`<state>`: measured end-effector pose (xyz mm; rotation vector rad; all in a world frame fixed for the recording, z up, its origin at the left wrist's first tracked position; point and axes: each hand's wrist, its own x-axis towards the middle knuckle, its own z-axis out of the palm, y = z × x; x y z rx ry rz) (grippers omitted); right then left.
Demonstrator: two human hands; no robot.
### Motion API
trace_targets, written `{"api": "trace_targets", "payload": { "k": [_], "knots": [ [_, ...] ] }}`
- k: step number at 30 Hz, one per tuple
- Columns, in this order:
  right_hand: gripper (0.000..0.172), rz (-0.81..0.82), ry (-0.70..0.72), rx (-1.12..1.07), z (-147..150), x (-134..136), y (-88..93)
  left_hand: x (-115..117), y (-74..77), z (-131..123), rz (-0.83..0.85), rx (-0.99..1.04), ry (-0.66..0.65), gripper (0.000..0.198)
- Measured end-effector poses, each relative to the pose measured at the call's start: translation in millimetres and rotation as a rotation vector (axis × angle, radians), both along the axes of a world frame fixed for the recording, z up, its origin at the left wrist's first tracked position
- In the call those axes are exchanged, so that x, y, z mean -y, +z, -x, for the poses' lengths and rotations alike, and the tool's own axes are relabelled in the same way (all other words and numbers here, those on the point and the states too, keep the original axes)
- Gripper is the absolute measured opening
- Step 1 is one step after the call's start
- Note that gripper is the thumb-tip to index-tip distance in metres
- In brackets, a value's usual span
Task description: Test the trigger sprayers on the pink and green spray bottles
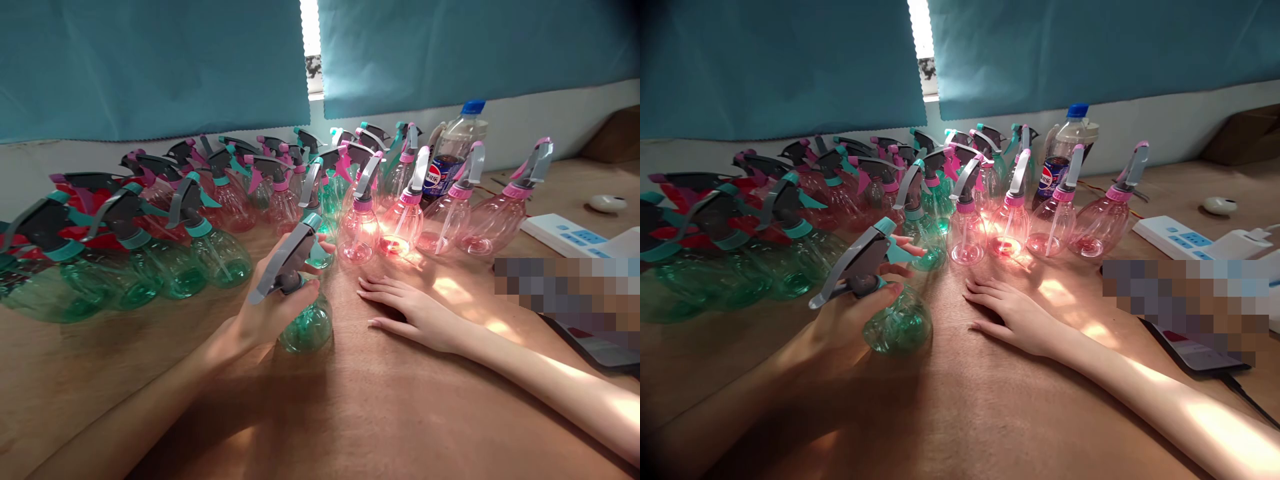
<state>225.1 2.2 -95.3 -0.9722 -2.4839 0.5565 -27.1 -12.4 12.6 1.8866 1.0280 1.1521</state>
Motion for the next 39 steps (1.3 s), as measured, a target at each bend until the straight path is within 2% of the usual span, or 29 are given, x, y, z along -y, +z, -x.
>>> {"api": "trace_targets", "payload": {
  "k": [10,18,22,28,32,39],
  "knots": [
    [0.053,-0.004,0.004,0.011,0,0,-0.2,-4,-0.1,4,-0.062,-0.093,0.045,0.034],
    [0.053,-0.004,0.001,-0.001,-1,0,0.7,4,5.3,-1,-0.016,-0.117,0.098,0.029],
    [0.054,0.002,-0.002,0.003,0,1,1.4,4,7.2,-1,-0.056,-0.127,0.111,0.027],
    [0.051,0.002,-0.01,-0.026,0,1,0.1,1,3.2,1,-0.051,-0.061,0.015,0.048],
    [0.051,0.015,-0.012,-0.036,-1,1,0.4,-2,-1.8,3,-0.047,-0.044,-0.003,0.052],
    [0.05,0.014,-0.008,-0.043,0,1,1.2,-5,-7.5,5,-0.062,-0.106,0.05,0.054]
  ]
}}
